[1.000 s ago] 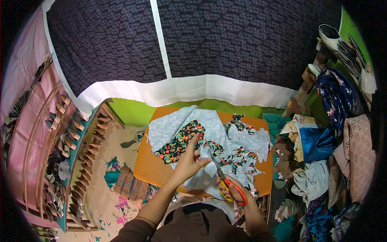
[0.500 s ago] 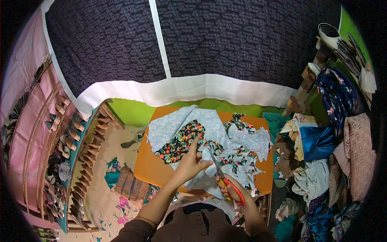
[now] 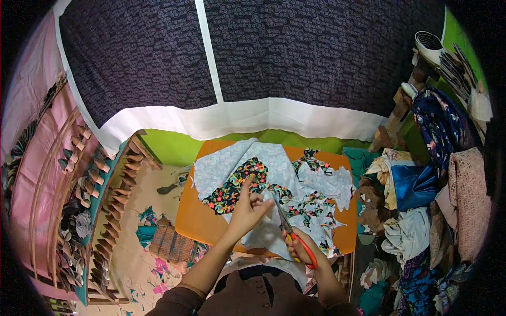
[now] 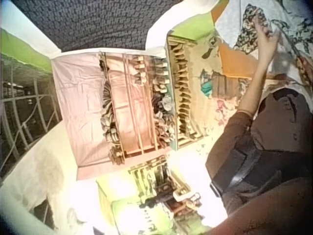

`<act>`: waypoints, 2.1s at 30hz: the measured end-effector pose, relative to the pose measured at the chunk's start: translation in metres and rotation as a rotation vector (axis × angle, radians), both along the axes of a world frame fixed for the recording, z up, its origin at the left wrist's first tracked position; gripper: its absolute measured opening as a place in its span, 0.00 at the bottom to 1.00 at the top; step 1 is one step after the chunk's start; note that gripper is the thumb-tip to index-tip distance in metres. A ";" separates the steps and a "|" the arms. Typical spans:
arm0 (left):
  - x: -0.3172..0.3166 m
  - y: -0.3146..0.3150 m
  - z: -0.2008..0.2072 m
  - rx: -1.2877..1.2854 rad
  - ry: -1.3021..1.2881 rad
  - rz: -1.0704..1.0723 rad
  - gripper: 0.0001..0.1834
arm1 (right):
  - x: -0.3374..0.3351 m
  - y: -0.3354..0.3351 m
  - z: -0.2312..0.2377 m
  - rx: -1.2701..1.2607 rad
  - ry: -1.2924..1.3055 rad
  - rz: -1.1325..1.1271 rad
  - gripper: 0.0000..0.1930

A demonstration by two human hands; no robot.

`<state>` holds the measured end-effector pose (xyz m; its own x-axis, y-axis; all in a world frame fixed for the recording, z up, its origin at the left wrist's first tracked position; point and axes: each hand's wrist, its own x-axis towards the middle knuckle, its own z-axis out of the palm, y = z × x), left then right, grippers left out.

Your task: Cutting pattern pieces out of fabric using scissors.

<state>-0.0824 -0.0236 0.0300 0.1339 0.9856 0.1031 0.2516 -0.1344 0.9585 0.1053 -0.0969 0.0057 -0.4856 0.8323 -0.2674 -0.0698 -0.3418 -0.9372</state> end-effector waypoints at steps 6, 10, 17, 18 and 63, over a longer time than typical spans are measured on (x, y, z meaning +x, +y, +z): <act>0.003 0.003 -0.004 -0.046 -0.358 0.039 0.35 | 0.002 -0.002 -0.008 0.021 -0.001 0.019 0.34; 0.017 -0.007 -0.010 -0.017 -0.520 0.077 0.33 | -0.001 -0.002 -0.001 -0.085 0.239 0.007 0.32; 0.019 -0.015 -0.022 -0.288 -0.661 0.101 0.28 | 0.002 -0.003 -0.005 -0.039 0.210 -0.001 0.32; 0.019 -0.015 -0.023 -0.288 -0.661 0.102 0.28 | 0.002 -0.003 -0.005 -0.039 0.186 0.006 0.33; 0.099 -0.039 -0.032 -0.285 -0.571 -0.082 0.26 | 0.049 -0.041 -0.020 -0.070 0.229 -0.211 0.32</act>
<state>0.0161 -0.0628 -0.0017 0.2118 0.9737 -0.0837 -0.3089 0.1480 0.9395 0.1544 -0.1376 -0.0140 -0.3586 0.9045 -0.2309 -0.3527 -0.3603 -0.8636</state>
